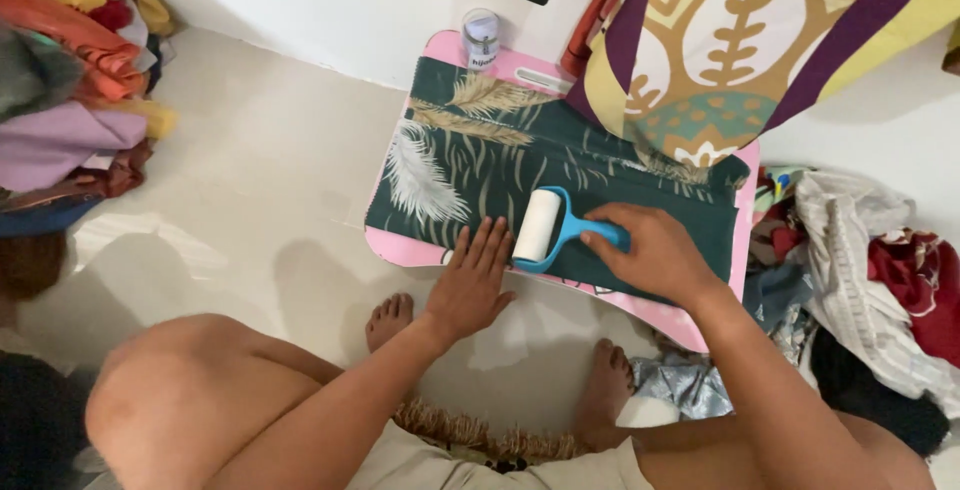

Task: Folding a patterned cloth on a small table and using a lint roller to remove debris from its surface.

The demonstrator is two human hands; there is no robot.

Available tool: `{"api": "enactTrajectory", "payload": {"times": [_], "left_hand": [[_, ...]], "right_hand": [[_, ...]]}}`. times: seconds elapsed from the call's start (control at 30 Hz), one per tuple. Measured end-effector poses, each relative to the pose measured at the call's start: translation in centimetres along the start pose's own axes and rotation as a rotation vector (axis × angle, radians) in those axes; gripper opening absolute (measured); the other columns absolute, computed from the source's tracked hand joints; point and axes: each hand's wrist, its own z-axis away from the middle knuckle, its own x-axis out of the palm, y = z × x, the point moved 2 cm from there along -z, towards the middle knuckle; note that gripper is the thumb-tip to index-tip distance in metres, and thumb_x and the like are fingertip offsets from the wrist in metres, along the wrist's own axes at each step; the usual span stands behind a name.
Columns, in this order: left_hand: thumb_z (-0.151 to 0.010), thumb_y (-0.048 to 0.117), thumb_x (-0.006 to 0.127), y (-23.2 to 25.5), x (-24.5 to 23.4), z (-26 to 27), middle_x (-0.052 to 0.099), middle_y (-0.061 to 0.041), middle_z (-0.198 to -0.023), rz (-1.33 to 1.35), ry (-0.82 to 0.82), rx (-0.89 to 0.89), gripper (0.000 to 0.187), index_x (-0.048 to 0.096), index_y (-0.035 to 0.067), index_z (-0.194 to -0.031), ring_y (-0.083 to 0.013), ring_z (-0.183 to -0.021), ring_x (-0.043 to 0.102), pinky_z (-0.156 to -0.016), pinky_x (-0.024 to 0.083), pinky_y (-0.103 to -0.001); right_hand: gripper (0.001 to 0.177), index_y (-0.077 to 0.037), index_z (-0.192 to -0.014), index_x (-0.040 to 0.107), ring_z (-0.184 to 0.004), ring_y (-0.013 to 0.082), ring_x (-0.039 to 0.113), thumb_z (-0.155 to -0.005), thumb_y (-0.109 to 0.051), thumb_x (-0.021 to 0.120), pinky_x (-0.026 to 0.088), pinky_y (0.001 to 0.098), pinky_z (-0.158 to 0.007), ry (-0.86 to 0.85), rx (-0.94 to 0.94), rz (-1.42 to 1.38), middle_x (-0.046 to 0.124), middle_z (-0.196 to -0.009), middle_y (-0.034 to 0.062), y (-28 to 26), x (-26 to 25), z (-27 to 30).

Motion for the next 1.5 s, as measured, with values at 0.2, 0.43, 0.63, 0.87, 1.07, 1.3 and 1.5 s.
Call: {"api": "enactTrajectory", "payload": {"times": [0.2,0.43,0.63,0.87,1.07,1.3,1.5], "left_hand": [[-0.096,0.052,0.059,0.3,-0.8,-0.2,0.011,-0.024,-0.172,-0.070,-0.082,-0.011,0.094,0.019,-0.002,-0.162,-0.0414,-0.158,0.009,-0.128,0.008,-0.058],[-0.096,0.054,0.057,0.2,0.4,-0.2,0.006,-0.023,-0.172,-0.121,-0.140,-0.010,0.096,0.016,-0.001,-0.163,-0.0411,-0.159,0.005,-0.128,0.006,-0.058],[-0.085,0.054,0.063,0.3,1.1,0.1,0.022,-0.029,-0.168,-0.146,0.182,0.047,0.101,0.031,-0.010,-0.156,-0.0428,-0.158,0.016,-0.126,0.013,-0.056],[-0.104,0.047,0.047,1.8,-2.7,-2.2,0.031,-0.029,-0.164,0.051,0.350,0.003,0.076,0.043,-0.014,-0.150,-0.0425,-0.155,0.024,-0.124,0.014,-0.061],[-0.103,0.035,0.051,1.3,-1.8,-5.3,0.034,-0.024,-0.165,0.067,0.361,-0.047,0.064,0.047,-0.008,-0.150,-0.0393,-0.154,0.028,-0.123,0.019,-0.059],[-0.106,0.045,0.045,0.7,1.3,-5.6,0.026,-0.021,-0.169,0.087,0.294,-0.083,0.074,0.035,-0.006,-0.158,-0.0365,-0.157,0.022,-0.125,0.015,-0.058],[-0.106,0.044,0.044,0.8,0.7,-5.5,0.026,-0.023,-0.169,0.072,0.299,-0.073,0.073,0.036,-0.008,-0.157,-0.0376,-0.157,0.022,-0.124,0.017,-0.058]], "right_hand": [[0.021,-0.015,-0.105,0.078,-0.101,0.0397,0.073,-0.086,-0.025,0.076,0.058,0.0501,-0.083,-0.013,-0.027,-0.127,0.079,-0.103,0.0125,3.5,1.9,2.2],[0.026,-0.013,-0.102,0.083,-0.094,0.0298,0.077,-0.078,-0.022,0.083,0.057,0.0444,-0.088,-0.145,0.391,-0.137,0.083,-0.091,0.0154,11.9,-2.9,6.9],[0.031,-0.005,-0.105,0.087,-0.073,0.0229,0.064,-0.077,-0.017,0.086,0.052,0.0331,-0.070,-0.242,0.636,-0.024,0.080,-0.083,0.0122,17.2,-6.3,10.4],[0.028,-0.007,-0.102,0.081,-0.072,0.0209,0.066,-0.080,-0.023,0.080,0.052,0.0315,-0.072,-0.093,0.451,-0.045,0.077,-0.083,0.0089,12.6,-5.1,7.4],[0.026,-0.010,-0.103,0.078,-0.064,0.0232,0.067,-0.085,-0.028,0.074,0.052,0.0350,-0.065,-0.112,0.280,-0.024,0.079,-0.086,0.0052,4.8,-1.7,3.6],[0.027,-0.012,-0.105,0.079,-0.063,0.0205,0.062,-0.084,-0.029,0.076,0.051,0.0324,-0.066,-0.175,0.441,0.003,0.077,-0.081,0.0047,9.1,-3.1,5.9],[0.039,-0.012,-0.114,0.081,-0.083,0.0259,0.071,-0.079,-0.030,0.081,0.055,0.0349,-0.083,-0.249,0.759,0.182,0.081,-0.096,0.0099,18.2,-8.3,11.2]]}}
